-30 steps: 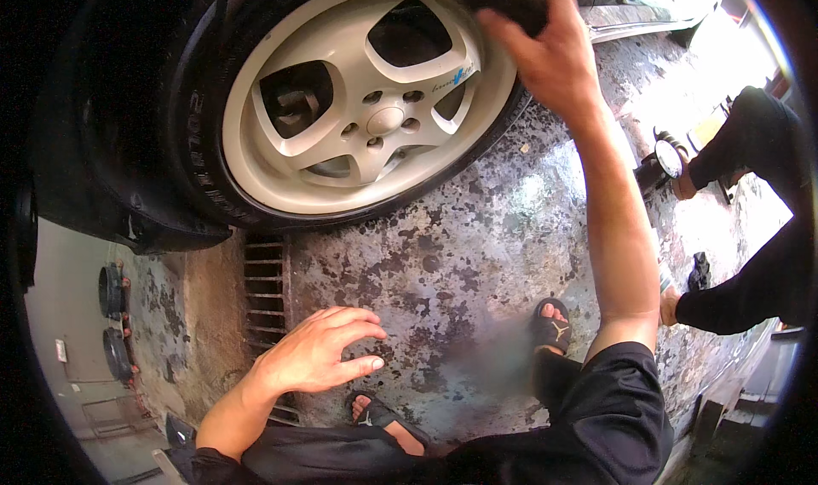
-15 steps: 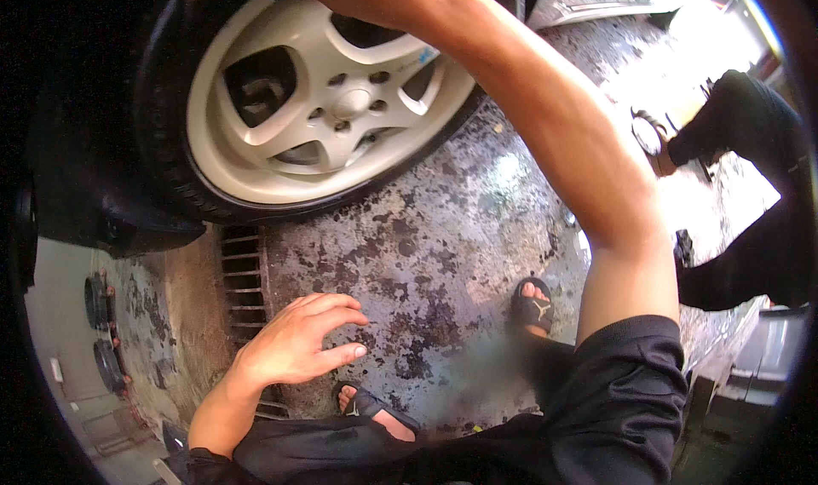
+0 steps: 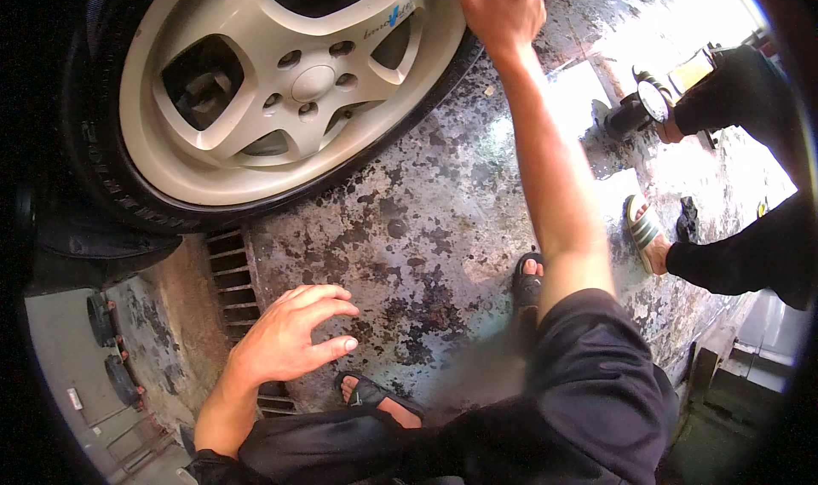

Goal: The person wipes the sidewalls and rims of two car tires using a small dark cloth. They move around the vehicle to reach different tires, repeatedly rubbing the surfaces by hand.

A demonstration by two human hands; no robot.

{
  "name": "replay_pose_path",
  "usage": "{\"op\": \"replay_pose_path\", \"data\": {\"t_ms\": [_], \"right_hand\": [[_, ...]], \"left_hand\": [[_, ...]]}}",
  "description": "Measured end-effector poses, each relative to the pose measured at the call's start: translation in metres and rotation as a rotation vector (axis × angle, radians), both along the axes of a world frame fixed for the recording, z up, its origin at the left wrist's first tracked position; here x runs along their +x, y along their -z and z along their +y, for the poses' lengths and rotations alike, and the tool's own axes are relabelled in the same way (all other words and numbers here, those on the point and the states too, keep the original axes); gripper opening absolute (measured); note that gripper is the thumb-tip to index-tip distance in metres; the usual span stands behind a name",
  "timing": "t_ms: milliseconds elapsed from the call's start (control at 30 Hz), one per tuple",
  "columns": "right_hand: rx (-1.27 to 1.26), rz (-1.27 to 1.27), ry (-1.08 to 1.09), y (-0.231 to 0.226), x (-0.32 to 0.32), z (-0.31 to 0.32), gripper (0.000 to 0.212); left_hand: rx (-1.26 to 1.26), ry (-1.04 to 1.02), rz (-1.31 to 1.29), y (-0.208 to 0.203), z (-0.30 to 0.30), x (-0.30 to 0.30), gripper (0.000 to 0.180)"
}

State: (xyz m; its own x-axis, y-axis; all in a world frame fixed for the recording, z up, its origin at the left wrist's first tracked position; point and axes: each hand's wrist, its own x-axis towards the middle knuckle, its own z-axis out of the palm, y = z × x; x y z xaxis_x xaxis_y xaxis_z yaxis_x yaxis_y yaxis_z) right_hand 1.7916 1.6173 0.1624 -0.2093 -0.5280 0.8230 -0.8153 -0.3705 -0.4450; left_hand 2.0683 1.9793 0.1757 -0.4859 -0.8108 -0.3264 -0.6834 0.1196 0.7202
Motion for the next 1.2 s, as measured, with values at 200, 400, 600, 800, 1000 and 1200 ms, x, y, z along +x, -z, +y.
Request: {"op": "replay_pose_path", "data": {"t_ms": [200, 400, 600, 800, 1000, 1200], "right_hand": [[0.467, -0.569, 0.116, 0.168, 0.030, 0.016, 0.036], [0.920, -0.889, 0.107, 0.256, 0.134, 0.102, 0.043], [1.521, -1.095, -0.443, 0.232, 0.217, 0.196, 0.031], [1.827, -0.806, -1.004, 0.170, 0.200, 0.339, 0.034], [1.883, -0.928, -1.190, 0.128, 0.224, 0.396, 0.029], [1.916, -1.192, -1.206, 0.112, 0.251, 0.384, 0.025]], "left_hand": [[-0.004, -0.036, -0.010, -0.004, 0.010, 0.009, 0.044], [-0.049, -0.028, -0.011, -0.023, 0.018, 0.005, 0.045], [-0.168, -0.016, 0.053, -0.025, 0.036, 0.001, 0.045], [-0.282, -0.023, 0.042, -0.027, 0.057, 0.004, 0.039], [-0.361, 0.013, 0.136, -0.043, 0.067, -0.001, 0.040], [-0.562, -0.026, 0.203, -0.060, 0.076, 0.005, 0.041]]}}
